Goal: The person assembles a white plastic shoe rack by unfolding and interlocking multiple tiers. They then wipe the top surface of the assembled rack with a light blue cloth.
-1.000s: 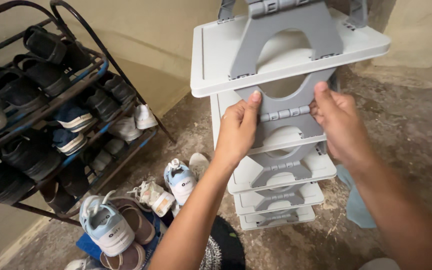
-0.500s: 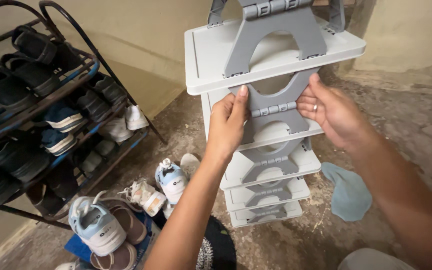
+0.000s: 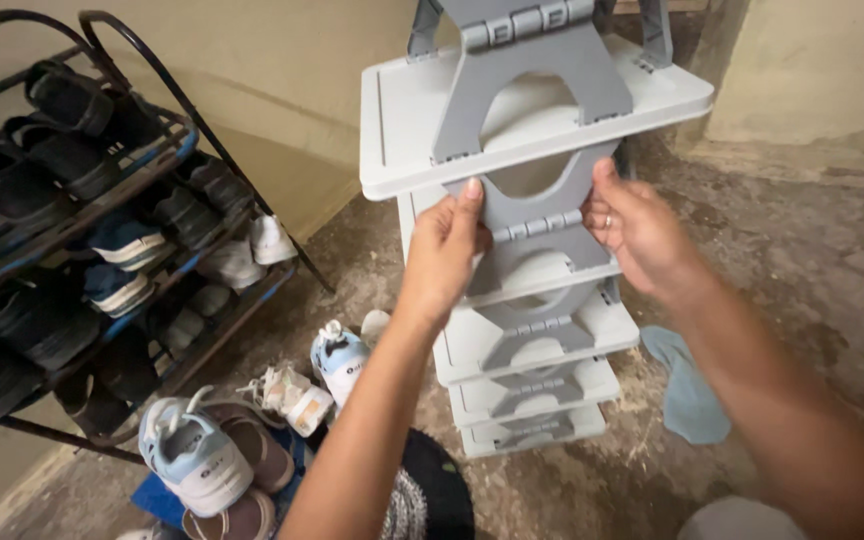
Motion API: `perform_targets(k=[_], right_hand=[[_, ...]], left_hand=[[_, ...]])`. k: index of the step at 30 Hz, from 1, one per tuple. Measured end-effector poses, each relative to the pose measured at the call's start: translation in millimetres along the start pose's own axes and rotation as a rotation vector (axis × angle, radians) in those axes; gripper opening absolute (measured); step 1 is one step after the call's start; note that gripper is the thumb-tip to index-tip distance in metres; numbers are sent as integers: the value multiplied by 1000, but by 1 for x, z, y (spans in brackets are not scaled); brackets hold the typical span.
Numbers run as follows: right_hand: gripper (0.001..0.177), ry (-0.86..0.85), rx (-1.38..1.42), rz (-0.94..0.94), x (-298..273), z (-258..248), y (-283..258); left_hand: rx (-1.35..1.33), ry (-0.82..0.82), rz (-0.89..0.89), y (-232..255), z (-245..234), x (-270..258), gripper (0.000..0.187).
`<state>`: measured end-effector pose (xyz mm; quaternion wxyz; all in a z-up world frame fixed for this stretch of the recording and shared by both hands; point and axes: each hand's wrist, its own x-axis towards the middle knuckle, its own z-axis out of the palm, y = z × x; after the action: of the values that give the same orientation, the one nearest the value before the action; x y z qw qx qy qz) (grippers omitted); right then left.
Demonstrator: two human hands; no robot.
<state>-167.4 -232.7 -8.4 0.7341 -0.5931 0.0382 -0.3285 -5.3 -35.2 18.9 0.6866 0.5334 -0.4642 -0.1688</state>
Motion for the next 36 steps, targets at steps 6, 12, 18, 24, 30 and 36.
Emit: perform_targets(k=[6,12,18,24,30,36], right_hand=[[47,105,-181,124,-18,8,-32],[47,-19,0,-106,-2,0,10],[43,63,-33,-87,13,-10,24],[48,55,-242,-148,-11,-10,11],[53,311,-1197,-419,-93,32,20],[61,268,-1416,-517,-94,29,45]], left_hand=[[-43,-19,36,2,11,-5,53],[-15,-48,3,2,7,0,52],[-77,-76,-28,3,5,0,50],[460,235,246,-9,13,-12,47],[930,640,428,-53,-35,-11,64],[26,302,-655,-99,-87,36,58]])
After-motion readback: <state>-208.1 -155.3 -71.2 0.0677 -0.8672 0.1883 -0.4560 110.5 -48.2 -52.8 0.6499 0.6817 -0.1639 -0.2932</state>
